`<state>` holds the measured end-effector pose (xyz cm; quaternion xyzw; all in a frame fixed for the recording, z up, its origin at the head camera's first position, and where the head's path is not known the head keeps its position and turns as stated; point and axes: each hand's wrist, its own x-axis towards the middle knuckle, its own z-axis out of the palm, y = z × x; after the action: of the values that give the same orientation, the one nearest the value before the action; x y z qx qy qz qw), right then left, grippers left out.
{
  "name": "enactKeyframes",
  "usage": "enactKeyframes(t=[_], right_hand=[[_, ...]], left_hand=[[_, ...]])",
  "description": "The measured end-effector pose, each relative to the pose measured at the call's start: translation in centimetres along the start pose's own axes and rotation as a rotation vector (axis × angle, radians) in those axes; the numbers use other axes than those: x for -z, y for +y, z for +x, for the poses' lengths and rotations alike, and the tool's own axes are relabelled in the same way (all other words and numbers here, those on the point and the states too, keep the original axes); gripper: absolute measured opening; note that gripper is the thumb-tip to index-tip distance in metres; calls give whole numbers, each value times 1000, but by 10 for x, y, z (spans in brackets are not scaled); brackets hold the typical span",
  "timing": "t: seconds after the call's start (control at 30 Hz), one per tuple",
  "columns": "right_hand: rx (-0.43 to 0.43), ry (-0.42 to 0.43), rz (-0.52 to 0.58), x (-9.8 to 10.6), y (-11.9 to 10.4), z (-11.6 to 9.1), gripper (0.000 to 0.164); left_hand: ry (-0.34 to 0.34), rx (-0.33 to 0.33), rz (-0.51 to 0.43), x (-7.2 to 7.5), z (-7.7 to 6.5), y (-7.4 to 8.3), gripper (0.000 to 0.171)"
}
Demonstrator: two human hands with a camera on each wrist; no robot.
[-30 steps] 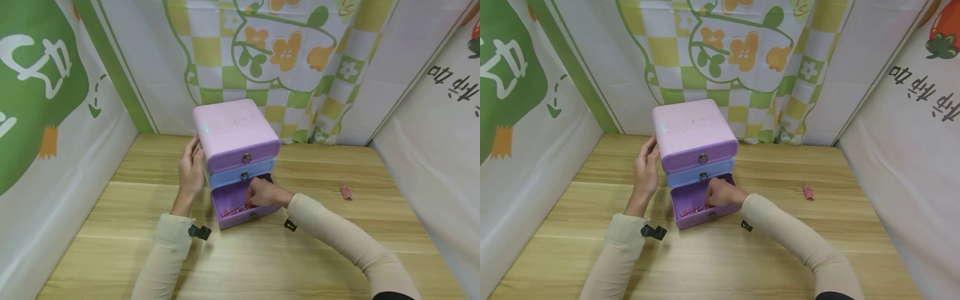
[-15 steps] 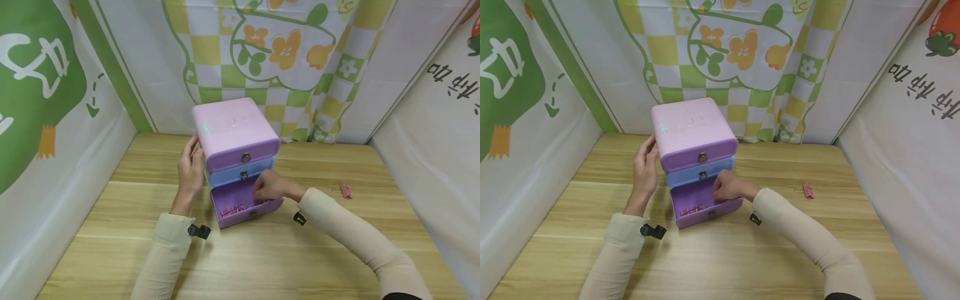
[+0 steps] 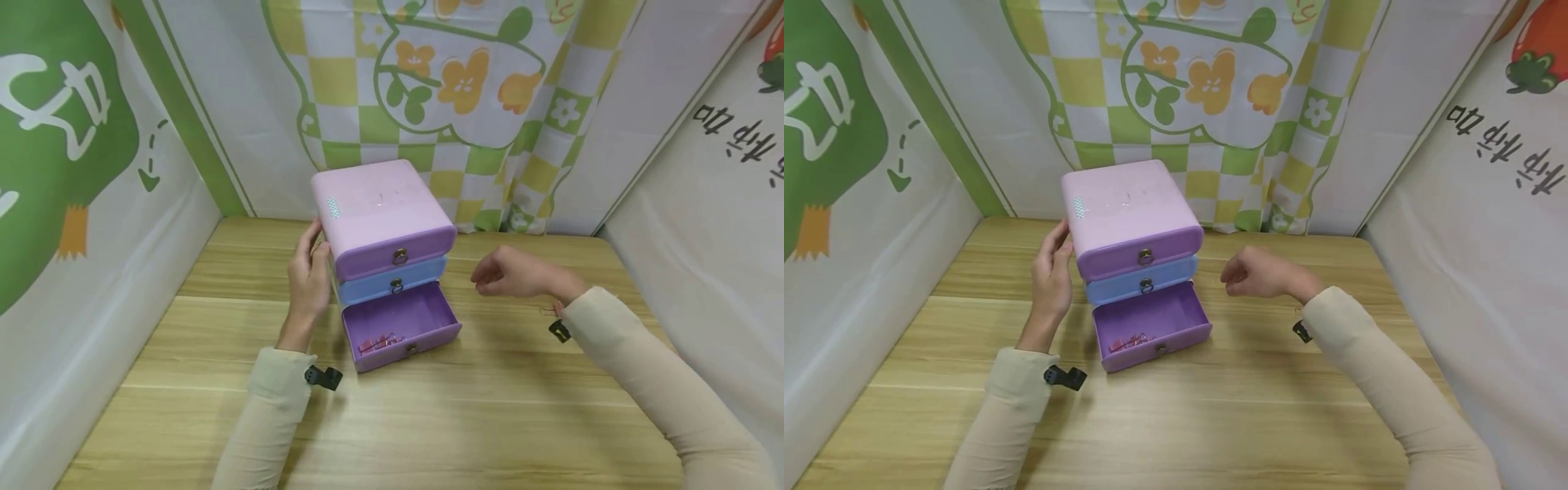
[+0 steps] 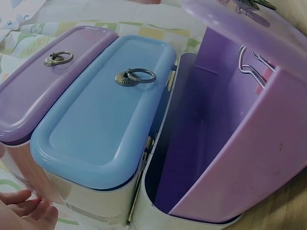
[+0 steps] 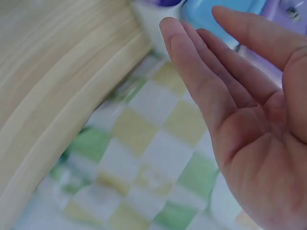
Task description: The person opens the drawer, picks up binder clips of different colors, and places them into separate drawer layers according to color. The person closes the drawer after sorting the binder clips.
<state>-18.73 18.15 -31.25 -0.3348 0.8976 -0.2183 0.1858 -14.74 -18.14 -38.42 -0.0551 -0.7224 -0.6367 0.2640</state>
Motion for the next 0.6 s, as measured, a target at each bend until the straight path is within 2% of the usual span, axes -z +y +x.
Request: enactKeyframes(t=[0.23,0.4,0.53,0.6], right_hand=[[-107,27,-137,12,40,-34,28],[-150,48,-258,15,72,-48,29],[-172,21,-343,17,91,-57,31],[-193,-19,-349,17,98,-61,29]], left_hand=[[-5,8,8,0,-1,0,51],[0,2,6,1,0,-1,51],[1,-2,1,0,0,-1,50],[0,-1,1,0,0,-2,49]])
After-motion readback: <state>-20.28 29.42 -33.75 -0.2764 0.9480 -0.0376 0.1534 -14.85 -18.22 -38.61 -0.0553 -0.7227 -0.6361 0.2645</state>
